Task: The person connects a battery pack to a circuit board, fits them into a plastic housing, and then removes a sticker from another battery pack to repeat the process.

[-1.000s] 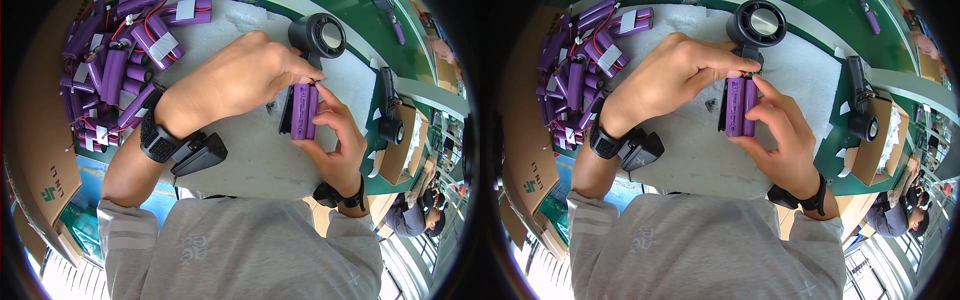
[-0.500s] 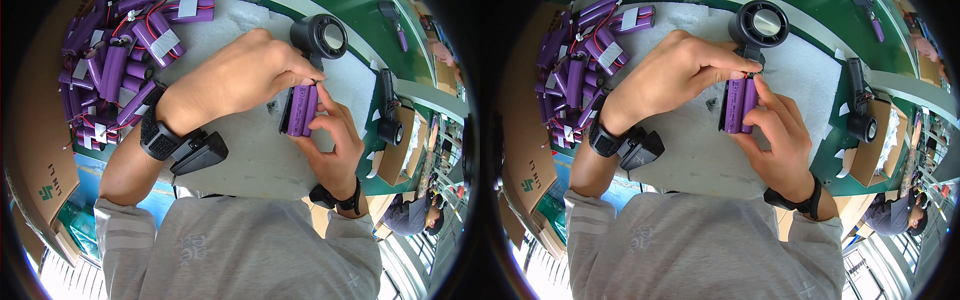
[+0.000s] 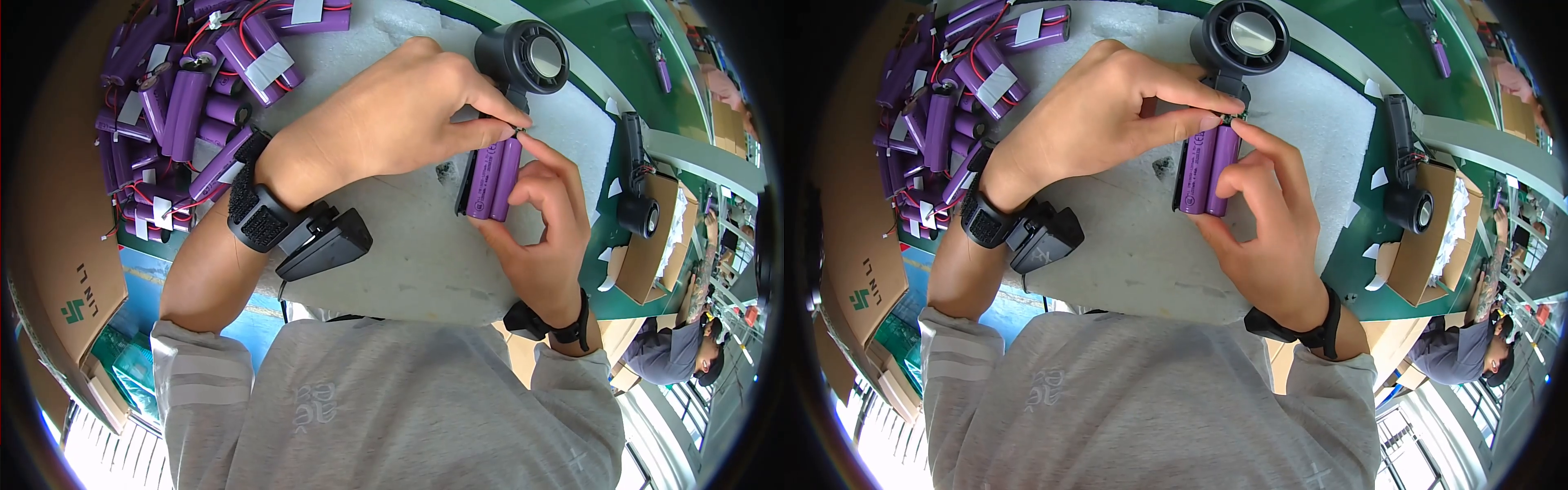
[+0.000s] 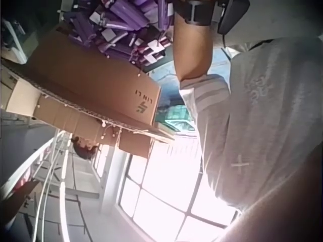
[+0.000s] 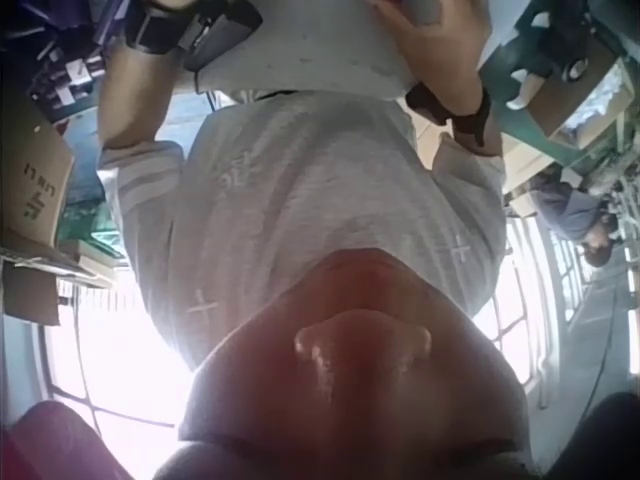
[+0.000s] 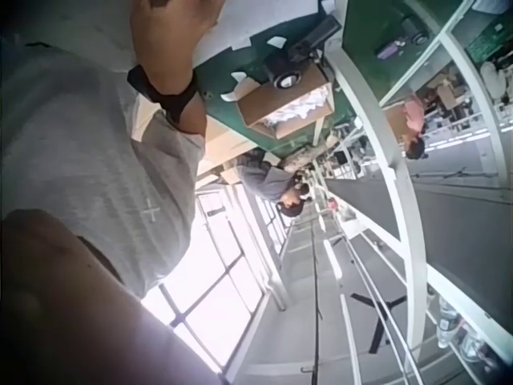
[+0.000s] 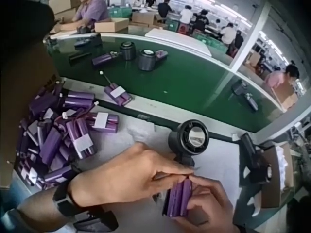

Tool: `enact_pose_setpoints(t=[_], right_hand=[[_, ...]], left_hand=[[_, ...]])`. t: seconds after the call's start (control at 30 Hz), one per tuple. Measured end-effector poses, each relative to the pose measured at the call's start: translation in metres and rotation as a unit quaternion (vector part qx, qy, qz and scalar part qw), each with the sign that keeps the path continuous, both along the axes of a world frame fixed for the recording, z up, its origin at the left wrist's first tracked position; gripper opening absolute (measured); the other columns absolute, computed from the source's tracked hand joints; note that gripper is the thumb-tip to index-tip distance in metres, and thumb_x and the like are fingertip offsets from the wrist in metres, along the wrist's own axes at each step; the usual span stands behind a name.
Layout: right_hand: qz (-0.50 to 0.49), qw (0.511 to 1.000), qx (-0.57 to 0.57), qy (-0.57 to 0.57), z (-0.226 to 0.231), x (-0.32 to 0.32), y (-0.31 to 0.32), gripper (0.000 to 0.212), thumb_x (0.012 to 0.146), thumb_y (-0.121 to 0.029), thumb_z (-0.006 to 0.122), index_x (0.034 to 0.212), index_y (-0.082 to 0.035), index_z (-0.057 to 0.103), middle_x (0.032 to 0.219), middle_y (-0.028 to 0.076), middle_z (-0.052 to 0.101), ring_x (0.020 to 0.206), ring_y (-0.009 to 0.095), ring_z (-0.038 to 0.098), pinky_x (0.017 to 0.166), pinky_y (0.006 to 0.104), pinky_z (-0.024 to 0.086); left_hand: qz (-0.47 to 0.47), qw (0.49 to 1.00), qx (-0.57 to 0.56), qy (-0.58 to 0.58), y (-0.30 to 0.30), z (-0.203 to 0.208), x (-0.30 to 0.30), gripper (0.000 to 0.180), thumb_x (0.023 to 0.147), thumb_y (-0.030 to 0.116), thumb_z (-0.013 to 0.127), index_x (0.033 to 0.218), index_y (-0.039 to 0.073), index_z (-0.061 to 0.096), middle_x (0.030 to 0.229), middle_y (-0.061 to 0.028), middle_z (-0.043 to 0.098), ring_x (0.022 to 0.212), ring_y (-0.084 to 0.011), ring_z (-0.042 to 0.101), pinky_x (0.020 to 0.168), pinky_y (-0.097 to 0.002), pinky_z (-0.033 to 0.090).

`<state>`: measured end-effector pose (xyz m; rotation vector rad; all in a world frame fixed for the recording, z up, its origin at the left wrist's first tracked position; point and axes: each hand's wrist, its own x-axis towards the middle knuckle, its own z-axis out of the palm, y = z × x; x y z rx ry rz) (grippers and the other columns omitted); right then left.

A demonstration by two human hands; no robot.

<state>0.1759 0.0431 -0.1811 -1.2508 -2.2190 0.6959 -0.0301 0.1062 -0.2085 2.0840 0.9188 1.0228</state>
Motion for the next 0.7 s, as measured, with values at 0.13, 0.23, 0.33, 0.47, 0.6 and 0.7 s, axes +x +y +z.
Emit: enact_pose_setpoints(t=[0.13,0.23,0.33,0.47,0.6,0.7], right_hand=[[-0.007,0.997,-0.069,0.045,-0.007,0.000,0.002,0.048,0.060,0.009,0.079,0.095,-0.004,0.050,0.130,0.015,0.044,0.103,0.021,0.059,0.085,0.0315,0.053],[0.013,0.995,-0.082,0.064,-0.011,0.001,0.008,0.052,0.060,0.010,0.079,0.100,-0.005,0.048,0.130,0.014,0.041,0.105,0.020,0.058,0.087,0.0315,0.053],[0.023,0.993,-0.089,0.072,-0.013,-0.003,0.009,0.056,0.060,0.010,0.079,0.102,-0.005,0.046,0.128,0.013,0.039,0.106,0.020,0.057,0.088,0.0316,0.054],[0.014,0.995,-0.085,0.052,-0.010,-0.002,0.011,0.059,0.060,0.009,0.080,0.105,-0.005,0.046,0.126,0.012,0.038,0.109,0.021,0.056,0.087,0.0318,0.054],[0.001,0.996,-0.083,0.030,-0.002,-0.003,0.018,0.064,0.058,0.007,0.082,0.110,-0.005,0.047,0.125,0.011,0.038,0.110,0.021,0.056,0.086,0.0322,0.054],[-0.020,0.994,-0.100,0.033,0.003,-0.001,0.022,0.068,0.057,0.005,0.084,0.114,-0.005,0.049,0.125,0.011,0.040,0.107,0.022,0.058,0.085,0.0329,0.055]], left_hand=[[0.007,1.000,-0.011,0.022,-0.002,-0.002,-0.003,0.024,0.081,0.014,0.074,0.104,0.012,0.074,0.078,-0.0107,0.069,0.052,-0.0199,0.054,0.051,-0.0301,0.042],[-0.007,0.999,-0.038,0.027,-0.002,0.001,-0.005,0.029,0.076,0.016,0.078,0.105,0.013,0.074,0.078,-0.0100,0.069,0.052,-0.0192,0.053,0.052,-0.0298,0.042],[-0.013,0.997,-0.063,0.039,-0.003,0.003,-0.009,0.034,0.072,0.017,0.081,0.106,0.014,0.074,0.078,-0.0091,0.070,0.052,-0.0183,0.052,0.052,-0.0293,0.042],[-0.017,0.994,-0.099,0.052,-0.002,0.008,-0.005,0.040,0.067,0.017,0.084,0.106,0.015,0.074,0.078,-0.0075,0.070,0.052,-0.0169,0.051,0.053,-0.0286,0.042],[-0.001,0.990,-0.129,0.053,0.001,0.018,-0.002,0.043,0.065,0.015,0.085,0.106,0.016,0.075,0.077,-0.0060,0.070,0.053,-0.0156,0.050,0.053,-0.0279,0.041],[0.011,0.988,-0.145,0.044,0.003,0.023,-0.002,0.044,0.064,0.014,0.085,0.106,0.017,0.075,0.077,-0.0053,0.069,0.053,-0.0144,0.049,0.053,-0.0275,0.041]])
